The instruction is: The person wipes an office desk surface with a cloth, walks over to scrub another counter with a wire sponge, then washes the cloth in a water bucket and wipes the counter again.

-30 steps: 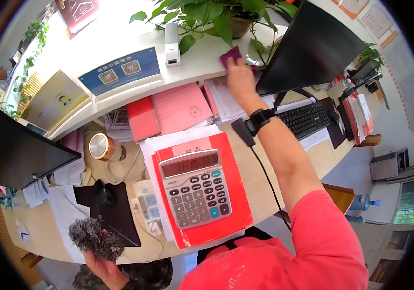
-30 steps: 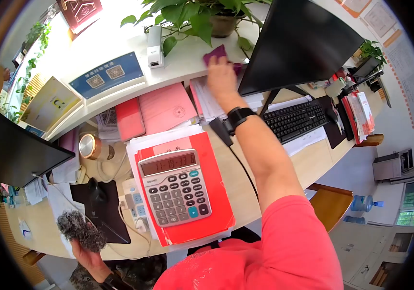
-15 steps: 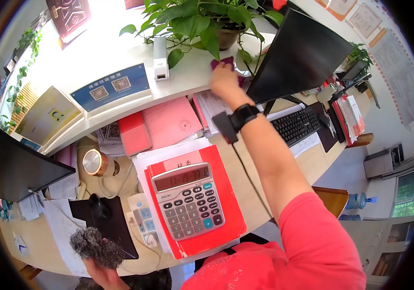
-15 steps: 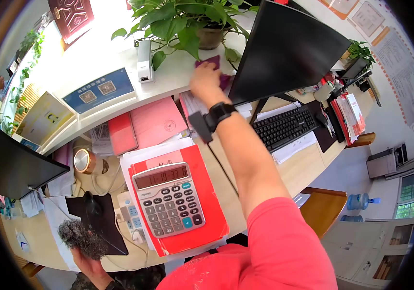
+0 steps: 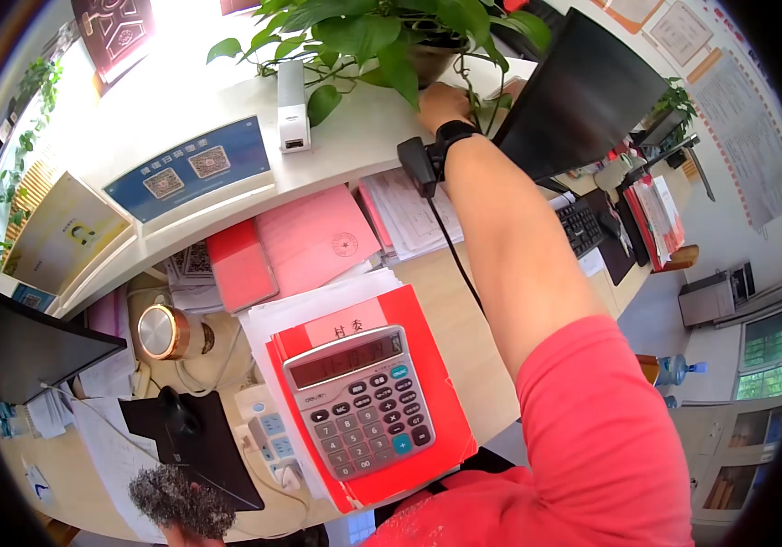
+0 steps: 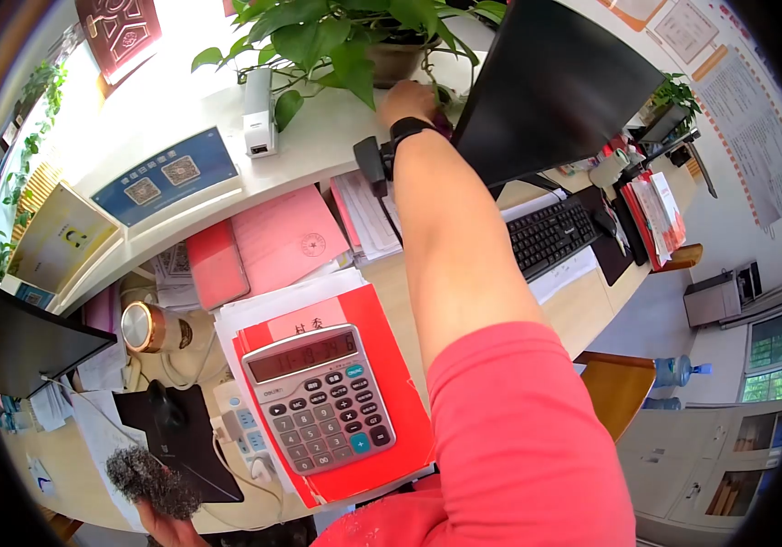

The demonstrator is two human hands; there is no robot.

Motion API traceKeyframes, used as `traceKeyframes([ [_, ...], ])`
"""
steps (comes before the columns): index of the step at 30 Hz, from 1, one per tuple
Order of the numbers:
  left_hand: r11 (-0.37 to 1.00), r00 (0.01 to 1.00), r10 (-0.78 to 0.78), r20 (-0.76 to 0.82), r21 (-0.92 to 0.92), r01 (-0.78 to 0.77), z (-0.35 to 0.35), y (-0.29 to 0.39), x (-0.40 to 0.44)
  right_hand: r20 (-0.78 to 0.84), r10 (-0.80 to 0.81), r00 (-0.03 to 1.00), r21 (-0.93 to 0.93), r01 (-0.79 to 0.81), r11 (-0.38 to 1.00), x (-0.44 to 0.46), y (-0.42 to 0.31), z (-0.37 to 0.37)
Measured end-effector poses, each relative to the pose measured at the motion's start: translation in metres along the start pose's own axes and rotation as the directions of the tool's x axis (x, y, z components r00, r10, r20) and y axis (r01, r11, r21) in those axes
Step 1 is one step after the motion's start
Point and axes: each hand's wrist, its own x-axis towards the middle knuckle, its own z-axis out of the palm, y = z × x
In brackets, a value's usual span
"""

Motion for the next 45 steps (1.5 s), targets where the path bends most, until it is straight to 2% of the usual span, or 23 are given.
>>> traceKeyframes([
  [1,1.0,1.0,0.025,-0.008,0.01,-0.025,-0.001,0.002,-0.002,-0.012,0.026,1.0,0.051,-0.025,0.998,0.015,0.006,0.012],
  [4,0.997,0.997,0.072,-0.042,0.013,-0.071,-0.009,0.006,-0.005,-0.019,-0.042,0.999,-0.138,0.039,0.99,0.015,0.008,0.013],
  [8,0.99,0.986,0.126,-0.111,0.072,-0.119,-0.009,0.009,-0.007,0.038,-0.04,0.998,-0.134,0.045,0.99,0.01,0.01,0.007],
  [12,0.989,0.993,0.111,-0.035,0.106,-0.107,-0.018,0.011,0.002,0.1,-0.203,0.974,-0.072,0.211,0.975,-0.015,0.004,-0.013],
  [13,0.992,0.995,0.094,-0.017,0.087,-0.092,-0.017,0.011,0.004,0.084,-0.126,0.989,-0.043,0.13,0.991,-0.021,-0.003,-0.011],
  [14,0.995,0.997,0.079,0.002,0.069,-0.078,-0.016,0.012,0.006,0.088,-0.144,0.986,-0.026,0.147,0.989,-0.044,-0.014,-0.028],
  [15,0.997,0.998,0.064,0.019,0.052,-0.065,-0.014,0.012,0.008,-0.09,-0.146,0.985,0.121,0.157,0.98,-0.056,-0.016,-0.015],
  [16,0.997,0.995,0.065,0.07,0.034,-0.067,-0.009,0.013,0.009,-0.059,-0.448,0.892,-0.216,0.427,0.878,-0.069,-0.019,-0.014],
  [17,0.998,0.991,0.066,0.12,0.016,-0.069,0.0,0.012,0.01,-0.068,-0.309,0.949,-0.031,0.307,0.951,-0.086,-0.03,-0.019],
  [18,0.998,0.983,0.07,0.168,-0.003,-0.07,0.006,0.012,0.011,-0.036,-0.29,0.956,0.083,0.292,0.953,-0.095,-0.037,-0.018],
  [21,0.997,0.987,0.066,0.149,0.02,-0.07,0.008,0.013,0.015,-0.135,-0.189,0.973,0.169,0.21,0.963,-0.104,-0.042,-0.015],
  [24,0.998,0.987,0.068,0.148,0.003,-0.069,0.008,0.017,0.011,-0.179,-0.075,0.981,0.213,0.113,0.97,-0.05,-0.018,0.012],
  [25,0.997,0.987,0.074,0.145,-0.021,-0.072,0.006,0.017,0.007,-0.057,-0.099,0.993,0.221,0.109,0.969,-0.026,-0.009,0.015],
  [27,0.995,0.986,0.084,0.142,-0.073,-0.075,-0.032,0.013,0.014,-0.051,-0.01,0.999,0.203,0.02,0.979,-0.025,-0.007,0.0],
  [29,0.993,0.988,0.089,0.124,-0.092,-0.078,-0.069,0.013,0.018,-0.085,-0.057,0.995,0.194,0.073,0.978,-0.03,-0.007,0.013],
  [31,0.989,0.988,0.089,0.124,-0.128,-0.073,-0.067,0.008,0.016,-0.108,-0.102,0.989,0.192,0.121,0.974,-0.049,-0.019,0.006],
  [32,0.987,0.989,0.086,0.124,-0.144,-0.068,-0.063,0.006,0.014,-0.139,-0.191,0.972,0.205,0.217,0.954,-0.067,-0.023,0.004],
  [34,0.988,0.982,0.093,0.164,-0.134,-0.071,-0.056,0.005,0.011,-0.208,-0.355,0.911,0.226,0.398,0.889,-0.102,-0.029,-0.001],
  [36,0.988,0.975,0.102,0.196,-0.133,-0.077,-0.048,0.0,0.009,-0.168,-0.48,0.861,0.327,0.508,0.797,-0.132,-0.038,-0.011],
  [38,0.989,0.969,0.104,0.225,-0.124,-0.077,-0.037,-0.004,0.006,-0.294,-0.547,0.784,0.35,0.621,0.702,-0.154,-0.049,-0.003],
  [42,0.994,0.942,0.102,0.321,-0.061,-0.087,-0.017,-0.008,-0.002,-0.213,-0.622,0.754,0.259,0.657,0.708,-0.164,-0.05,-0.007],
  [43,0.995,0.933,0.102,0.345,-0.054,-0.089,-0.014,-0.007,-0.003,-0.291,-0.643,0.709,0.207,0.703,0.681,-0.162,-0.045,-0.003],
  [45,0.994,0.92,0.105,0.378,-0.03,-0.101,-0.014,-0.003,-0.01,-0.357,-0.597,0.719,0.15,0.675,0.723,-0.154,-0.025,0.004],
])
